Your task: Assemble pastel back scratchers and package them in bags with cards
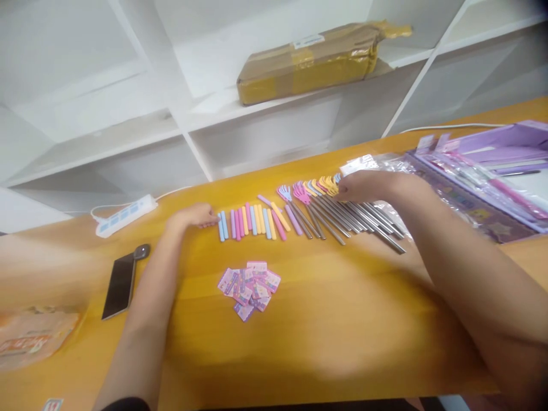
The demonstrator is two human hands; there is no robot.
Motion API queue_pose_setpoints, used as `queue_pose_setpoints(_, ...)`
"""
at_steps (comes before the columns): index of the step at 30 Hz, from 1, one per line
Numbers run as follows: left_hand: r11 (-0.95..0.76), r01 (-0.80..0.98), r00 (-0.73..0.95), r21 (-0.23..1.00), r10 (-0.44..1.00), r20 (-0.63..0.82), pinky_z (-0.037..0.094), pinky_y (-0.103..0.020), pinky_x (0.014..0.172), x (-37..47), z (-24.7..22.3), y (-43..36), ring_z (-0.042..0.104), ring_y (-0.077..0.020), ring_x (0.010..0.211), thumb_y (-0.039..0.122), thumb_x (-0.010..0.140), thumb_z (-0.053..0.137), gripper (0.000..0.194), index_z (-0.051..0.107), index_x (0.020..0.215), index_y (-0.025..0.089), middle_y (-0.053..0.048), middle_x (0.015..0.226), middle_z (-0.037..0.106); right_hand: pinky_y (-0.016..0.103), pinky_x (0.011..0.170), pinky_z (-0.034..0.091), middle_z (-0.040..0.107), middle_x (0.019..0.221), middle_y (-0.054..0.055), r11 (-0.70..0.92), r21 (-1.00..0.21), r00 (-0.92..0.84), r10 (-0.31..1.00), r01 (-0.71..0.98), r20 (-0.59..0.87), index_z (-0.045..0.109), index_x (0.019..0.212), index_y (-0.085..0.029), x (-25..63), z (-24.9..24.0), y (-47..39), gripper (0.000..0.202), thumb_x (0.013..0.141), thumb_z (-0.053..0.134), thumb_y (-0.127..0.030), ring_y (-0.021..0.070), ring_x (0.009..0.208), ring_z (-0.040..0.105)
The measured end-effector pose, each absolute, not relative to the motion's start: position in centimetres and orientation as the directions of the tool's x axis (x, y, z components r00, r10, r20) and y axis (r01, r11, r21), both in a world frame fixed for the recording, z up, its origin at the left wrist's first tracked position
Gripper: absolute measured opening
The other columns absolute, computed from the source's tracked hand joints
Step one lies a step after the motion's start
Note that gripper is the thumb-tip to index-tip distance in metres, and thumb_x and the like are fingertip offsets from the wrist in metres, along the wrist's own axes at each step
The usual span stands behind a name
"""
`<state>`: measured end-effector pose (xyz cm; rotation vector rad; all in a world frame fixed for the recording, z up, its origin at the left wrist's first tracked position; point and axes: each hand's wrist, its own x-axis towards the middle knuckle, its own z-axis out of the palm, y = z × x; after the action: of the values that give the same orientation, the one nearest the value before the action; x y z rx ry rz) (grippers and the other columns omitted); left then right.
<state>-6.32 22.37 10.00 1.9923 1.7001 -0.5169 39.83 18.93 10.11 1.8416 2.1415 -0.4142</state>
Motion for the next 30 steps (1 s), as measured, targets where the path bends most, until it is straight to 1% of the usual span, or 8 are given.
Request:
queue_pose_setpoints(5, -0.172, 0.983, 0.18, 0.067, 0.811, -0.556, 0.054, -0.028, 0.068, -6.1, 10.0, 22.3, 0.07, -0.02, 0.069, 0.059, 0.085, 0.065, 0.044, 0.064, 0.067, 0.02, -0.009, 0.078, 0.077, 0.032, 0.077, 0.04, 0.076, 0.102, 0.013, 0.295, -0.088, -0.308, 0.927, 0.951, -0.215, 0.072, 0.098, -0.016, 36.4, 10.4, 17.8, 0.036, 0.109, 0.045, -0.038, 0.0189, 0.082, 0.062)
queue_pose_setpoints(10, -0.219, 0.976, 0.187, 0.006, 0.82, -0.541, 0.048, -0.031, 0.065, -5.8, 9.3, 22.5, 0.065, -0.0211, 0.063, 0.061, 0.086, 0.062, 0.046, 0.06, 0.063, 0.021, -0.009, 0.07, 0.073, 0.03, 0.075, 0.038, 0.077, 0.104, 0.013, 0.39, -0.089, -0.4, 0.894, 0.916, -0.203, 0.075, 0.104, -0.016, 33.3, 8.4, 17.6, 0.041, 0.111, 0.048, -0.047, 0.0209, 0.089, 0.066)
queue_pose_setpoints(17, -0.241, 0.969, 0.175, -0.059, 0.833, -0.525, 0.045, -0.033, 0.063, -5.3, 8.0, 22.6, 0.061, -0.0227, 0.06, 0.052, 0.082, 0.064, 0.039, 0.058, 0.057, 0.023, -0.007, 0.057, 0.062, 0.033, 0.078, 0.044, 0.078, 0.104, 0.018, 0.305, -0.058, -0.31, 0.919, 0.951, -0.245, 0.078, 0.101, -0.014, 31.6, 5.9, 17.7, 0.038, 0.105, 0.055, -0.045, 0.0285, 0.097, 0.072)
queue_pose_setpoints(21, -0.216, 0.976, 0.164, -0.031, 0.817, -0.553, 0.048, -0.031, 0.061, -5.4, 8.4, 22.3, 0.064, -0.0217, 0.059, 0.047, 0.082, 0.066, 0.035, 0.058, 0.058, 0.022, -0.006, 0.059, 0.066, 0.034, 0.077, 0.044, 0.076, 0.093, 0.018, 0.242, -0.096, -0.258, 0.938, 0.965, -0.231, 0.077, 0.092, -0.013, 31.2, 5.9, 17.7, 0.037, 0.1, 0.059, -0.044, 0.0299, 0.093, 0.072)
queue_pose_setpoints(24, -0.174, 0.984, 0.161, 0.031, 0.81, -0.564, 0.052, -0.027, 0.061, -5.4, 9.4, 22.0, 0.071, -0.0206, 0.061, 0.046, 0.089, 0.061, 0.034, 0.06, 0.066, 0.021, -0.007, 0.068, 0.073, 0.034, 0.073, 0.04, 0.072, 0.085, 0.016, 0.204, -0.165, -0.237, 0.948, 0.965, -0.211, 0.071, 0.082, -0.015, 31.6, 6.9, 17.6, 0.037, 0.098, 0.059, -0.046, 0.0273, 0.086, 0.069)
queue_pose_setpoints(27, -0.177, 0.979, 0.201, 0.096, 0.838, -0.508, 0.053, -0.028, 0.064, -5.2, 11.1, 21.2, 0.072, -0.0209, 0.062, 0.045, 0.095, 0.054, 0.036, 0.057, 0.069, 0.022, -0.008, 0.071, 0.074, 0.031, 0.07, 0.038, 0.07, 0.083, 0.01, 0.19, -0.267, -0.239, 0.957, 0.945, -0.164, 0.065, 0.081, -0.017, 32.3, 8.7, 17.3, 0.039, 0.102, 0.052, -0.048, 0.021, 0.079, 0.064)
queue_pose_setpoints(29, -0.214, 0.965, 0.259, 0.15, 0.862, -0.436, 0.054, -0.03, 0.068, -4.8, 12.5, 20.3, 0.072, -0.0214, 0.067, 0.043, 0.099, 0.048, 0.035, 0.054, 0.072, 0.023, -0.008, 0.074, 0.075, 0.029, 0.068, 0.038, 0.067, 0.081, 0.006, 0.169, -0.385, -0.223, 0.97, 0.907, -0.101, 0.061, 0.083, -0.018, 32.7, 10.1, 16.9, 0.036, 0.104, 0.047, -0.044, 0.0163, 0.074, 0.059)
queue_pose_setpoints(30, -0.234, 0.954, 0.292, 0.188, 0.868, -0.403, 0.054, -0.03, 0.07, -4.5, 13.3, 19.6, 0.073, -0.0211, 0.071, 0.042, 0.101, 0.044, 0.034, 0.054, 0.075, 0.023, -0.007, 0.079, 0.076, 0.028, 0.067, 0.038, 0.065, 0.079, 0.004, 0.15, -0.493, -0.204, 0.977, 0.857, -0.058, 0.06, 0.083, -0.018, 33.0, 10.7, 16.6, 0.032, 0.103, 0.048, -0.041, 0.0141, 0.071, 0.055)
